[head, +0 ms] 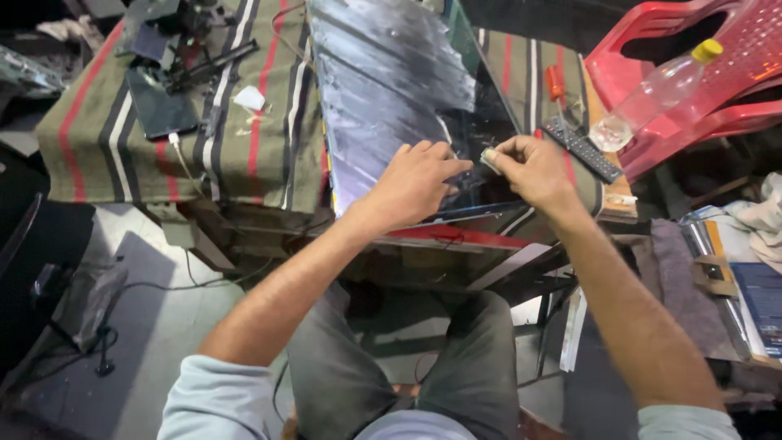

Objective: The person peels a clear protective plastic film off a large flat display panel lying on a cloth-covered workbench. They grip a lifted film edge, pull it steadily across the screen, and reposition the panel with both hands as the film comes away.

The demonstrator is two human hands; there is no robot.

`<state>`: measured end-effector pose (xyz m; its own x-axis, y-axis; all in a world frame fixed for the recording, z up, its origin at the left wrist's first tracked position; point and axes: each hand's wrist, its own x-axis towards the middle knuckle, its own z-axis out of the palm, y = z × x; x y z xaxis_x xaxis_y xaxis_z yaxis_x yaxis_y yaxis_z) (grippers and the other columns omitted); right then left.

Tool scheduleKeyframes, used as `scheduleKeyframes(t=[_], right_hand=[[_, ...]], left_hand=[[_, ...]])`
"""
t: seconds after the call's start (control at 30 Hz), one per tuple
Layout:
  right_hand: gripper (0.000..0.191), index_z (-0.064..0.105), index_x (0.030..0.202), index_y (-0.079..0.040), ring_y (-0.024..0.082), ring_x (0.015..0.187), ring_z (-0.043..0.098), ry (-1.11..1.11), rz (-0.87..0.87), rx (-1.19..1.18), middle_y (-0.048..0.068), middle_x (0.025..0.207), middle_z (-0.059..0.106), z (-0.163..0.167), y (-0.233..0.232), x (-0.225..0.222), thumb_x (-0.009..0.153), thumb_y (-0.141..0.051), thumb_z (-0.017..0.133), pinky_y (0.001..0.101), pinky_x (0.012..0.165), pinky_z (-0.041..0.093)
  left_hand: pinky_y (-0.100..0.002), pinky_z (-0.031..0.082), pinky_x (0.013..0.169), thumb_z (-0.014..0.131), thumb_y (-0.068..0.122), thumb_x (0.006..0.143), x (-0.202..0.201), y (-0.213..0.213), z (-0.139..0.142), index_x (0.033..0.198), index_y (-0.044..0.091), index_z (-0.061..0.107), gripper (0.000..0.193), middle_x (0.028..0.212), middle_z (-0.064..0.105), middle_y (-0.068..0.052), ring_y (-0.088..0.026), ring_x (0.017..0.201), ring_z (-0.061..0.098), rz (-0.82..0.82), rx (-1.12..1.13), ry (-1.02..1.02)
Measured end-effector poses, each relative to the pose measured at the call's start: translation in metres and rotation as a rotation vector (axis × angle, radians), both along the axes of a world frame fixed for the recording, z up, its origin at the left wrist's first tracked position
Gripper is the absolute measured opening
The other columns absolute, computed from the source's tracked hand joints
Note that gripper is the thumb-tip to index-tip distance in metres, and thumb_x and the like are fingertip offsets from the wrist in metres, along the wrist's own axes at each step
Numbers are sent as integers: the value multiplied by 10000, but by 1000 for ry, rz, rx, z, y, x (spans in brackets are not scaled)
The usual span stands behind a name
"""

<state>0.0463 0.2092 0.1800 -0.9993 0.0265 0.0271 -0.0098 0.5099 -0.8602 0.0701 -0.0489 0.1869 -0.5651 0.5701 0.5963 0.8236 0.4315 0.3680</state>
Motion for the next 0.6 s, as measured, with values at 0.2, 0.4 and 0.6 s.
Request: scheduleKeyframes(t=[0.2,0.4,0.6], right_hand=[[181,728,946,-38,24,582,525,36,34,-29,-45,747,653,-5,18,4,936,-215,760,212,508,414],[173,755,953,-6,35,691,616,111,128,78,-5,797,720,-5,21,1,915,-174,775,221,610,492],[185,764,947,8,50,699,645,124,134,168,16,785,743,5,11,10,894,-169,778,238,638,520]], left_hand=[[-450,422,791,744,186,841,-24,24,-4,986,178,772,148,965,598,-72,-291,989,596,-79,-79,-9],[-436,413,768,704,140,847,-27,27,-5,861,166,714,32,923,604,-40,-279,952,630,-116,-55,17],[-435,412,769,677,91,830,-23,26,-4,881,130,659,66,936,596,-67,-290,956,604,-91,-82,94]])
